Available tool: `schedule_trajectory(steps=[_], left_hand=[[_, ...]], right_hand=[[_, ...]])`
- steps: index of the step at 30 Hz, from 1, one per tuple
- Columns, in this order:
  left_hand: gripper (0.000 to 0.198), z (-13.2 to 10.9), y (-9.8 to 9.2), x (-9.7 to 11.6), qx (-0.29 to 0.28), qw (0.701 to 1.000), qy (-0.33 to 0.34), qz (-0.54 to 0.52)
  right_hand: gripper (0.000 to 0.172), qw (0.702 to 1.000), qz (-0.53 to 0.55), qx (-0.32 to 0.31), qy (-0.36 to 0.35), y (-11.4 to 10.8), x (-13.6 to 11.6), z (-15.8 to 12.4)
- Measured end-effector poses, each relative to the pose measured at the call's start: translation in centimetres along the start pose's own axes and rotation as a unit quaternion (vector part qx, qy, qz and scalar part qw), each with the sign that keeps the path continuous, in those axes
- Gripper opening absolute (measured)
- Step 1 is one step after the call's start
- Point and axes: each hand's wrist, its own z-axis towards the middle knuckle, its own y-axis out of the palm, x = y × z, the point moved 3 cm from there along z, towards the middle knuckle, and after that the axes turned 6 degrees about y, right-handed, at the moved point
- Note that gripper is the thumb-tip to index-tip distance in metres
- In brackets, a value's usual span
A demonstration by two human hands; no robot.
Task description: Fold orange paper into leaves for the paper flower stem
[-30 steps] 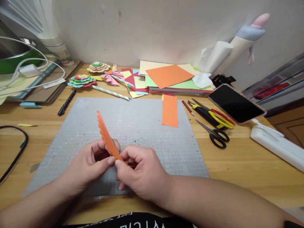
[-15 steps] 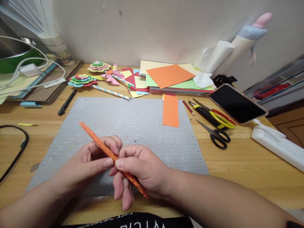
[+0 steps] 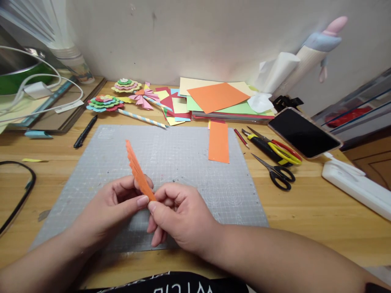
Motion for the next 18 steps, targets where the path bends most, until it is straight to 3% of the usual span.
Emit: schedule_trajectory(steps=[7, 18], left_hand=[[0.019, 0.0, -0.1, 0.2, 0.005, 1.000, -0.002, -0.013], [0.018, 0.0, 0.0, 0.1, -0.032, 0.999, 0.006, -0.036]], right_hand=[[0.021, 0.989, 0.108, -0.098, 0.016, -0.1, 0.8, 0.6], [0.015, 0.972, 0.162, -0.161, 0.064, -0.1, 0.8, 1.1]])
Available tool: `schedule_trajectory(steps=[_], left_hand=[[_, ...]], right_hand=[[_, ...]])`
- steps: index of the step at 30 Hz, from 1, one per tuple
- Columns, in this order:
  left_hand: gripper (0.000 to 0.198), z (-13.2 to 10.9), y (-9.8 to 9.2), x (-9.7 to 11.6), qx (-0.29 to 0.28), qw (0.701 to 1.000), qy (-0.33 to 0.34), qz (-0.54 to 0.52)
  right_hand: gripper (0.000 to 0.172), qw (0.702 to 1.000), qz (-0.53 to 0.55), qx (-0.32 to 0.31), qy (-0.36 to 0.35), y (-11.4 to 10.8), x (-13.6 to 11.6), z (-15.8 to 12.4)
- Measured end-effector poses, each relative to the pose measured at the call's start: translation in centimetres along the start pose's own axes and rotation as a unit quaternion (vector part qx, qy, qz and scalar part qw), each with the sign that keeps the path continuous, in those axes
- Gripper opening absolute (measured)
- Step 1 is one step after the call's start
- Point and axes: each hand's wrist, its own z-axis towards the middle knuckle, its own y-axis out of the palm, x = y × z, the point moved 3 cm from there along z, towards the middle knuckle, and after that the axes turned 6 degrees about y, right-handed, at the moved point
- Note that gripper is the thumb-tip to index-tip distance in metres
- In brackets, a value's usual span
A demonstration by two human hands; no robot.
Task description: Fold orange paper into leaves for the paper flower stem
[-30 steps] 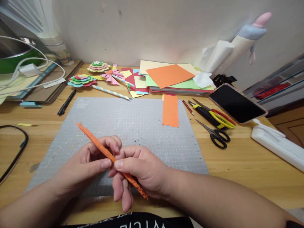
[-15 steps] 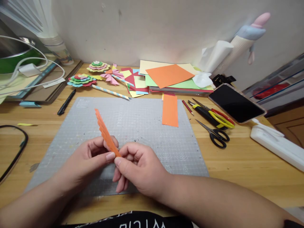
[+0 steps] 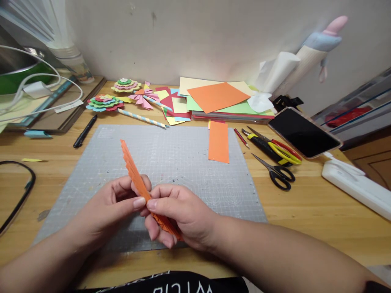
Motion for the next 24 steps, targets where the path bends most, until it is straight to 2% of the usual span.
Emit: schedule_trajectory(steps=[4, 7, 10, 13, 15, 16, 17, 18, 19, 20, 21, 22, 24], left_hand=[[0.020, -0.1, -0.2, -0.1, 0.019, 1.000, -0.001, 0.013], [0.020, -0.1, -0.3, -0.2, 0.057, 0.998, 0.002, 0.037], [0.018, 0.1, -0.2, -0.4, 0.081, 0.995, -0.005, 0.064], [0.016, 0.2, -0.1, -0.7, 0.076, 0.993, -0.008, 0.088], [0.018, 0.2, -0.5, -0.5, 0.117, 0.987, 0.036, 0.108], [0.021, -0.1, -0.9, -0.1, 0.165, 0.974, 0.087, 0.131], [0.026, -0.4, -1.3, 0.5, 0.226, 0.947, 0.154, 0.169], [0.029, -0.9, -1.6, 1.2, 0.281, 0.904, 0.230, 0.224], [0.033, -1.5, -1.6, 2.0, 0.315, 0.848, 0.303, 0.301], [0.037, -1.9, -1.4, 2.7, 0.315, 0.788, 0.357, 0.390], [0.040, -2.1, -1.0, 3.1, 0.278, 0.736, 0.385, 0.482], [0.042, -2.0, -0.5, 3.2, 0.220, 0.697, 0.390, 0.561], [0.036, -1.7, 0.0, 2.9, 0.112, 0.653, 0.362, 0.656]], right_hand=[[0.013, 0.999, -0.036, 0.012, 0.001, -0.1, 0.0, -0.1], [0.014, 0.987, -0.131, 0.086, -0.043, -0.1, -0.3, -0.4], [0.014, 0.953, -0.229, 0.174, -0.089, 0.0, -0.6, -0.7], [0.015, 0.919, -0.313, 0.208, -0.119, 0.2, -0.9, -0.8], [0.017, 0.890, -0.369, 0.230, -0.139, 0.0, -1.3, -1.0], [0.016, 0.870, -0.403, 0.242, -0.146, -0.1, -1.5, -1.0], [0.015, 0.845, -0.445, 0.254, -0.152, -0.3, -1.8, -1.1], [0.015, 0.813, -0.494, 0.265, -0.158, -0.4, -2.1, -1.3], [0.014, 0.773, -0.552, 0.268, -0.162, -0.4, -2.5, -1.3], [0.015, 0.726, -0.611, 0.266, -0.168, -0.3, -2.7, -1.4], [0.016, 0.677, -0.666, 0.261, -0.176, -0.2, -3.0, -1.5], [0.017, 0.628, -0.712, 0.253, -0.186, -0.1, -3.2, -1.6], [0.020, 0.546, -0.777, 0.240, -0.202, 0.2, -3.5, -1.7]])
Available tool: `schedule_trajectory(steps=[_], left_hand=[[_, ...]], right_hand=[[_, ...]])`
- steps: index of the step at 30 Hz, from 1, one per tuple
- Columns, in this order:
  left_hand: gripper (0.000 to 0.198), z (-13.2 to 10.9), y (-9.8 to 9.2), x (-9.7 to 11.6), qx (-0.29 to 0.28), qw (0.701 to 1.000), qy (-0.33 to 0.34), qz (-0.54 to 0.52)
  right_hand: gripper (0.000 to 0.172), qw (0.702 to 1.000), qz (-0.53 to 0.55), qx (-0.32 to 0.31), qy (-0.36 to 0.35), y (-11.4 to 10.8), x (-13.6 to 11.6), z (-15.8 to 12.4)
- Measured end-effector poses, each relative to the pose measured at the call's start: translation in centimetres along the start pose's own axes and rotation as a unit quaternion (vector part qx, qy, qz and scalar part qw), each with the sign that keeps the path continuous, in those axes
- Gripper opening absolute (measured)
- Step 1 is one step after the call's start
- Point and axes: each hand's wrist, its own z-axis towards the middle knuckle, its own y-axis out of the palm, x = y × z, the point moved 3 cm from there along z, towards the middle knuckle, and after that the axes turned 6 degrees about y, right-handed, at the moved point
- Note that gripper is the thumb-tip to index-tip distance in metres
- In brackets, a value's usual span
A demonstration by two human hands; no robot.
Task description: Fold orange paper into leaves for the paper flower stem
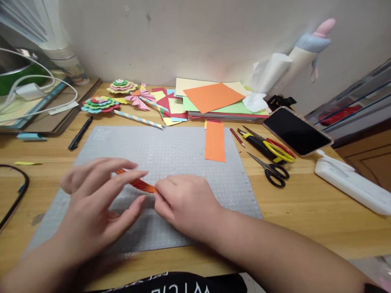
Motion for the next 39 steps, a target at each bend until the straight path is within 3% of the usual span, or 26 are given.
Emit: schedule_trajectory(steps=[2, 6, 9, 11, 13, 16, 18, 20, 22, 24, 26, 28, 35, 39], left_hand=[[0.028, 0.1, 0.4, 0.1, -0.052, 0.999, 0.016, 0.009], [0.013, 0.4, 0.7, 0.3, -0.068, 0.998, -0.003, 0.000], [0.006, 0.5, 0.3, 0.2, -0.060, 0.996, -0.055, -0.037], [0.003, 0.5, 0.2, -0.1, -0.060, 0.984, -0.123, -0.113], [0.006, 0.3, 0.4, -0.2, -0.080, 0.948, -0.206, -0.228], [0.013, -0.1, 1.1, -0.3, -0.121, 0.861, -0.321, -0.376], [0.015, -0.3, 1.6, -0.5, -0.122, 0.816, -0.368, -0.428], [0.016, -0.4, 1.9, -0.9, -0.104, 0.788, -0.397, -0.459], [0.018, -0.6, 2.2, -1.2, -0.093, 0.761, -0.418, -0.488], [0.018, -0.8, 2.4, -1.2, -0.094, 0.735, -0.427, -0.519], [0.016, -0.8, 2.6, -0.9, -0.100, 0.714, -0.418, -0.552], [0.012, -0.6, 2.7, -0.5, -0.105, 0.701, -0.405, -0.577], [0.008, -0.4, 2.8, 0.2, -0.122, 0.694, -0.390, -0.593], [0.009, -0.4, 2.8, 0.2, -0.128, 0.707, -0.384, -0.580]], right_hand=[[0.022, 0.997, -0.062, 0.011, -0.034, -0.2, -0.1, 0.1], [0.015, 0.990, -0.108, 0.050, -0.080, -0.6, -0.5, 0.0], [0.020, 0.976, -0.094, 0.174, -0.085, -1.5, -0.9, -0.5], [0.024, 0.958, -0.030, 0.275, -0.078, -2.1, -1.1, -1.0], [0.018, 0.938, 0.087, 0.332, -0.045, -2.4, -1.1, -1.5], [0.015, 0.902, 0.235, 0.360, 0.047, -2.3, -0.6, -1.7], [0.017, 0.877, 0.255, 0.400, 0.071, -2.3, -0.6, -2.0], [0.019, 0.860, 0.254, 0.439, 0.050, -2.5, -0.6, -2.2], [0.016, 0.866, 0.298, 0.399, 0.040, -2.2, -0.5, -2.2], [0.012, 0.877, 0.400, 0.256, 0.077, -1.0, -0.3, -1.6], [0.016, 0.847, 0.505, 0.095, 0.137, 0.6, -0.4, -1.1], [0.018, 0.807, 0.567, 0.022, 0.165, 1.6, -0.6, -0.8], [0.014, 0.769, 0.601, 0.000, 0.219, 2.0, -0.6, -0.3], [0.015, 0.769, 0.609, -0.011, 0.194, 1.8, -0.7, -0.3]])
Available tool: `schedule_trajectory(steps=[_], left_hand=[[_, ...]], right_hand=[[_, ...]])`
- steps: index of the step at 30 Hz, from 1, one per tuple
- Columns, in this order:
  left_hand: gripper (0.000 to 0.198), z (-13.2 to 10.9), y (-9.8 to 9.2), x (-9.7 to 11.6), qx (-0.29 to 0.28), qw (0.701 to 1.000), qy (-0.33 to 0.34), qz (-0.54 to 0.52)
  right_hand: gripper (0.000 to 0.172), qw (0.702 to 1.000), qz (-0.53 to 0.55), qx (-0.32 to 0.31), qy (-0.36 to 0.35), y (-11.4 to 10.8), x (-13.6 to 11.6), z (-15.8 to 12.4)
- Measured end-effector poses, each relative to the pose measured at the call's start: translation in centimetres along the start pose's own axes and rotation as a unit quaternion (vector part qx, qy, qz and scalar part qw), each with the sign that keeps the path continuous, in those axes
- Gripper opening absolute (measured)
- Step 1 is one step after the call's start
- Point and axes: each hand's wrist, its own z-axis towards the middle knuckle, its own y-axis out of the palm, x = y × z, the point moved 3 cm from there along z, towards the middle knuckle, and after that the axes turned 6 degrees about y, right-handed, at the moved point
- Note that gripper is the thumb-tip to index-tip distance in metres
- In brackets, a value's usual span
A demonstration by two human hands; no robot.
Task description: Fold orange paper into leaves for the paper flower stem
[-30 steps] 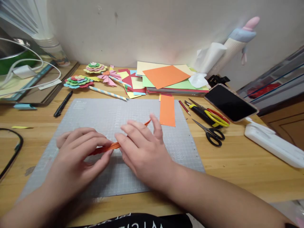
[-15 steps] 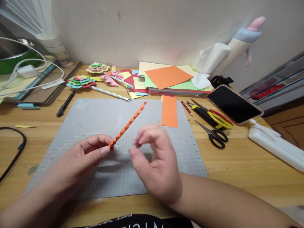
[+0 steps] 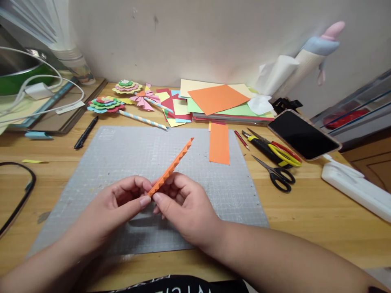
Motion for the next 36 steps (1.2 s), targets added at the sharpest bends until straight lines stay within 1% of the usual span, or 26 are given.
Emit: schedule_trajectory(steps=[3, 8, 13, 17, 20, 26, 31, 36], left_hand=[[0.012, 0.00, 0.01, -0.12, 0.010, 1.000, -0.008, 0.019], [0.016, 0.08, 0.29, -0.39, -0.008, 1.000, -0.015, 0.023], [0.019, -0.03, 0.42, -0.07, -0.028, 0.997, 0.009, 0.074], [0.019, -0.17, 0.19, 0.32, -0.007, 0.995, 0.026, 0.096], [0.017, -0.17, 0.05, 0.54, 0.010, 0.993, 0.041, 0.109], [0.017, -0.16, 0.03, 0.47, 0.018, 0.993, 0.035, 0.112], [0.016, -0.29, 0.10, 0.27, 0.008, 0.994, 0.032, 0.104], [0.017, -0.37, 0.22, 0.32, 0.011, 0.994, 0.029, 0.105]], right_hand=[[0.013, 1.000, 0.004, -0.005, -0.019, 0.10, -0.01, 0.02], [0.014, 1.000, -0.017, 0.009, 0.023, 0.06, 0.33, 0.14], [0.014, 0.999, -0.029, 0.004, 0.023, -0.11, 0.17, 0.22], [0.013, 1.000, -0.014, -0.016, 0.003, -0.16, 0.09, 0.39], [0.012, 1.000, -0.020, -0.014, 0.001, -0.22, 0.12, 0.46], [0.010, 0.998, -0.061, -0.009, -0.025, -0.20, -0.14, 0.33], [0.008, 0.998, -0.059, -0.006, -0.020, -0.21, -0.01, 0.36], [0.006, 0.998, -0.059, -0.006, -0.026, -0.22, -0.07, 0.33]])
